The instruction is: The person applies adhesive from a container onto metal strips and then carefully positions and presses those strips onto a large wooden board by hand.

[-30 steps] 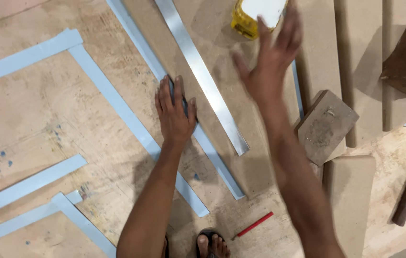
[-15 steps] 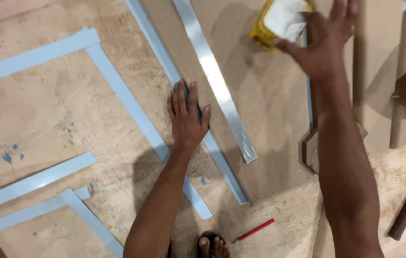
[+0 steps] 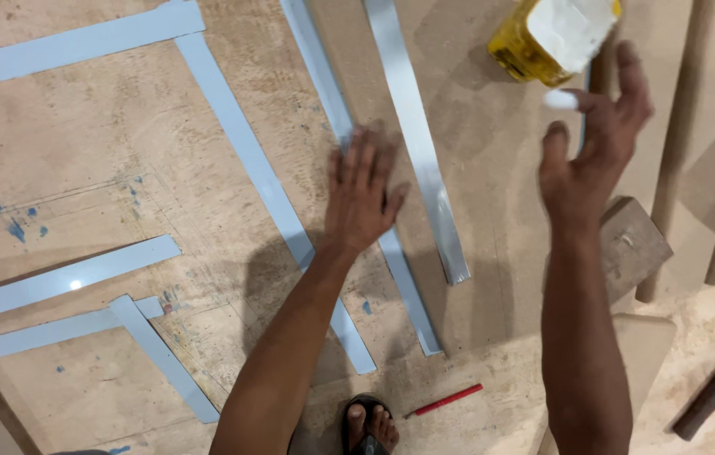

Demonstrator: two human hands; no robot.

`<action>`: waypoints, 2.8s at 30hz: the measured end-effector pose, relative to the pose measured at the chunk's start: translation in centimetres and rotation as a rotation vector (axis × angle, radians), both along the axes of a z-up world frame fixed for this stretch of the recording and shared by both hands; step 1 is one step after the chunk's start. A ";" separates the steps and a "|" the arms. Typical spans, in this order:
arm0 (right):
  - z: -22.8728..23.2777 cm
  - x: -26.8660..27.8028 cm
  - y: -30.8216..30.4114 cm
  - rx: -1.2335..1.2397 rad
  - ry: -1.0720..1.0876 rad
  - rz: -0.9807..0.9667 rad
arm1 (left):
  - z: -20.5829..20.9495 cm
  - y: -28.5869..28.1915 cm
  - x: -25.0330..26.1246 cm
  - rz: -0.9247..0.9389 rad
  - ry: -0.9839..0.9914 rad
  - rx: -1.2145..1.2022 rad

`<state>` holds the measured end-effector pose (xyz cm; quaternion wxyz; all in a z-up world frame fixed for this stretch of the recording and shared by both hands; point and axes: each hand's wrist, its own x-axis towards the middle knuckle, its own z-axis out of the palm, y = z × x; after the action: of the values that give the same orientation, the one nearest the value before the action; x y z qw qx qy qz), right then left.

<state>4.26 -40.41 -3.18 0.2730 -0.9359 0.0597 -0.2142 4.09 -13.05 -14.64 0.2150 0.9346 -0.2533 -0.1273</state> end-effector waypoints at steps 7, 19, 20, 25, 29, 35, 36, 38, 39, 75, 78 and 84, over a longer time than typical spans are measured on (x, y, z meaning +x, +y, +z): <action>-7.1 11.8 7.9 0.355 -0.032 0.495 | 0.5 0.3 -0.2 -0.102 -0.037 -0.074; -11.5 19.6 9.2 0.094 -0.055 0.476 | 1.2 0.5 0.0 -0.076 -0.091 -0.076; -11.7 19.7 9.0 0.051 -0.064 0.475 | 1.1 0.5 0.0 -0.079 -0.087 -0.078; -12.1 19.3 9.0 0.042 -0.008 0.461 | 1.1 0.4 -0.1 -0.071 -0.070 -0.083; -11.5 17.8 8.6 0.130 0.115 0.439 | 1.1 0.3 -0.1 -0.072 -0.070 -0.081; -9.9 15.0 8.4 0.045 0.059 0.481 | 0.7 0.2 -0.1 -0.069 -0.090 -0.096; -9.7 14.5 8.4 0.041 0.042 0.498 | 0.6 0.2 -0.1 -0.070 -0.103 -0.104; -9.1 13.3 8.3 0.033 0.008 0.534 | 0.6 0.2 -0.1 -0.068 -0.120 -0.091; -8.9 12.8 8.3 0.032 0.043 0.523 | 0.6 0.3 -0.2 -0.067 -0.127 -0.083; -6.2 -3.6 7.0 -0.204 0.367 0.524 | 0.9 0.3 -0.5 -0.028 -0.111 -0.020; -6.1 -4.5 7.0 -0.254 0.404 0.510 | 0.9 0.3 -0.7 -0.026 -0.119 -0.020; -5.4 -5.7 6.9 -0.345 0.476 0.508 | 0.5 0.3 -0.8 -0.035 -0.189 -0.070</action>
<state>-1.45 -33.56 -8.60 0.1345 -0.9766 -0.1492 0.0763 3.33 -12.74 -14.15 0.2205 0.9297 -0.2931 -0.0333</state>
